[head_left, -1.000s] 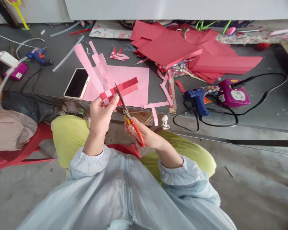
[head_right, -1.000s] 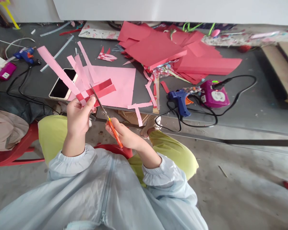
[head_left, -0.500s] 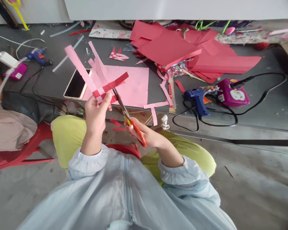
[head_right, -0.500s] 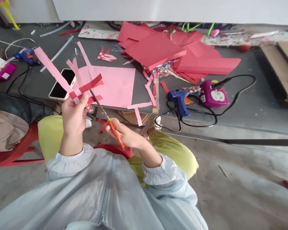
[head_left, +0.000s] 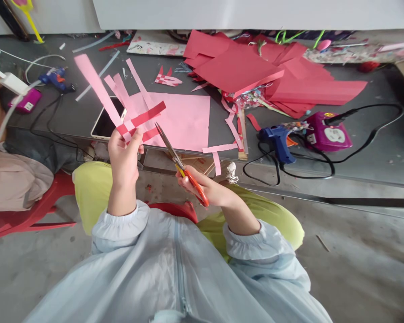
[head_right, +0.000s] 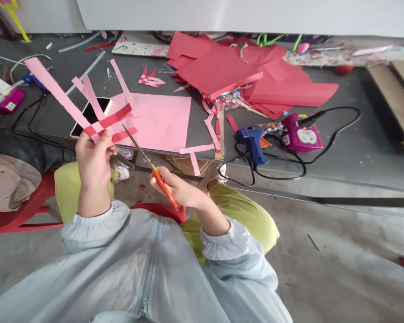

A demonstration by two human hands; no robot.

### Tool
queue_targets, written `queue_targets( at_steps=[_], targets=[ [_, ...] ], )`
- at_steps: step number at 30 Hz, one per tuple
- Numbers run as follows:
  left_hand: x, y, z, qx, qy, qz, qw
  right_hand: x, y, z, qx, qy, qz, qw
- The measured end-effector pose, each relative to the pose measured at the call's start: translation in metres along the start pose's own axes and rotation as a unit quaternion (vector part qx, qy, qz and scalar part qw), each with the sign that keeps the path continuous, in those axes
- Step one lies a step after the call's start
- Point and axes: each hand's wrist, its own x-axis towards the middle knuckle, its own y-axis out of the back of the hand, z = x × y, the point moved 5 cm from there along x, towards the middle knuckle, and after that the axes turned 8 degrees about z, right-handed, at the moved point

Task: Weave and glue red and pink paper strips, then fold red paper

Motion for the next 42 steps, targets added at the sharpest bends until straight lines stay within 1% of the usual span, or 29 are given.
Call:
queue_targets(
  at_steps=[3, 9, 15, 19, 21, 23, 24, 26, 27, 29, 31, 33, 38, 40, 42],
  targets=[
    [0.000, 0.000, -0.002, -0.002, 0.014, -0.006, 1.000, 0.000, 0.003, -0.001, 0.002, 0.001, 0.004, 1.000],
    [0.000, -0.001, -0.006, -0.017, 0.053, 0.000, 0.998, -0.001, 0.010, -0.001, 0.003, 0.009, 0.021, 1.000],
    [-0.001, -0.003, -0.003, -0.038, 0.077, -0.010, 0.996, -0.003, 0.016, 0.002, 0.022, 0.006, 0.029, 0.999],
    [-0.003, -0.006, 0.000, -0.027, 0.084, -0.014, 0.996, -0.004, 0.017, 0.001, 0.026, -0.005, 0.026, 0.999],
    [-0.002, -0.006, 0.001, -0.006, 0.073, -0.019, 0.997, -0.004, 0.016, 0.001, 0.026, -0.011, 0.024, 0.999],
    [0.000, -0.004, 0.001, 0.024, 0.042, -0.018, 0.999, -0.004, 0.015, 0.000, 0.033, -0.012, 0.019, 0.999],
    [0.003, -0.002, 0.001, 0.044, 0.016, -0.012, 0.999, -0.004, 0.015, -0.001, 0.037, -0.011, 0.017, 0.999],
    [0.009, 0.005, 0.004, 0.099, -0.057, 0.013, 0.993, -0.004, 0.015, -0.001, 0.042, -0.007, 0.016, 0.999],
    [0.012, 0.009, 0.007, 0.136, -0.110, 0.023, 0.984, -0.004, 0.015, -0.002, 0.043, -0.007, 0.017, 0.999],
    [0.015, 0.016, 0.014, 0.224, -0.217, 0.045, 0.949, -0.003, 0.015, -0.001, 0.048, -0.010, 0.023, 0.999],
    [0.017, 0.019, 0.014, 0.315, -0.273, 0.034, 0.908, -0.003, 0.016, -0.001, 0.061, -0.016, 0.036, 0.997],
    [0.018, 0.020, 0.007, 0.390, -0.279, 0.001, 0.878, -0.002, 0.017, -0.002, 0.078, -0.018, 0.056, 0.995],
    [0.012, 0.023, -0.021, 0.524, -0.239, -0.085, 0.813, -0.001, 0.021, -0.003, 0.096, -0.013, 0.092, 0.991],
    [0.007, 0.025, -0.029, 0.551, -0.232, -0.108, 0.795, -0.001, 0.022, -0.002, 0.102, -0.015, 0.096, 0.990],
    [0.003, 0.028, -0.033, 0.557, -0.234, -0.122, 0.788, -0.002, 0.022, -0.002, 0.108, -0.019, 0.095, 0.989]
  ],
)
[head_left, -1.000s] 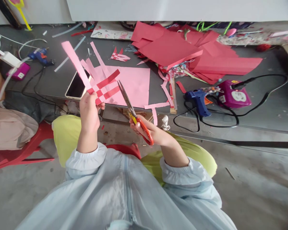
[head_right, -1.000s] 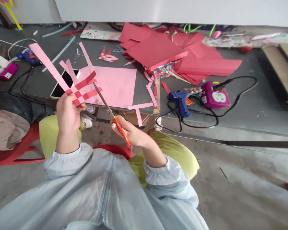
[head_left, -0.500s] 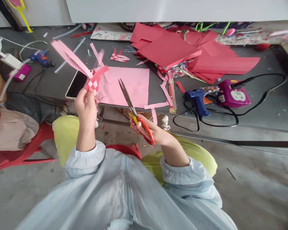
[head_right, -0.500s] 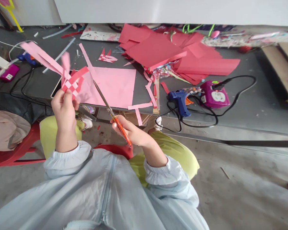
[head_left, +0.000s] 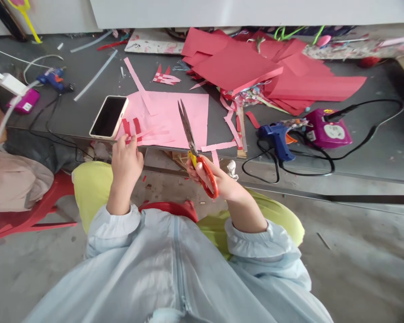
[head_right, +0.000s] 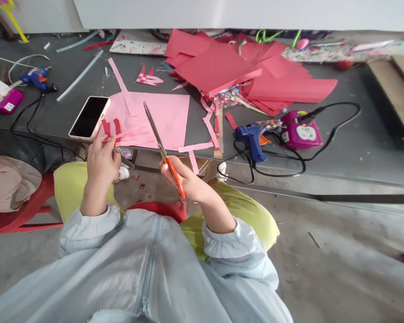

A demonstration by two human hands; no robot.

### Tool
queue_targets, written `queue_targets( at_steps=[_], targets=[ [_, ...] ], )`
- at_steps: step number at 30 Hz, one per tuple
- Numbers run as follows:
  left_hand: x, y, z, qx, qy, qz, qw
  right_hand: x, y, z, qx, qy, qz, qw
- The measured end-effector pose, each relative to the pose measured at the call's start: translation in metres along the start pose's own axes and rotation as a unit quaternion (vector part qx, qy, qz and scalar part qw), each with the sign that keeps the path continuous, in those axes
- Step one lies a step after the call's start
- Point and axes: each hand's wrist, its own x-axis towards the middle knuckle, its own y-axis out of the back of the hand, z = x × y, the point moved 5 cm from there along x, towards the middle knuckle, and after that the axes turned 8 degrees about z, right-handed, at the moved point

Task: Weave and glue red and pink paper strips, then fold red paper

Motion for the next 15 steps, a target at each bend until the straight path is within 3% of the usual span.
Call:
queue_targets(
  at_steps=[6, 12, 15],
  targets=[
    [-0.012, 0.010, -0.009, -0.042, 0.017, 0.068, 0.997, -0.001, 0.000, 0.002, -0.001, -0.009, 0.002, 1.000],
    [-0.024, 0.011, -0.028, -0.148, 0.196, 0.112, 0.963, 0.000, -0.001, 0.005, 0.002, -0.023, -0.009, 1.000],
    [-0.030, 0.001, -0.031, -0.263, 0.258, 0.083, 0.926, -0.001, -0.003, 0.007, 0.012, -0.039, -0.014, 0.999]
  ],
)
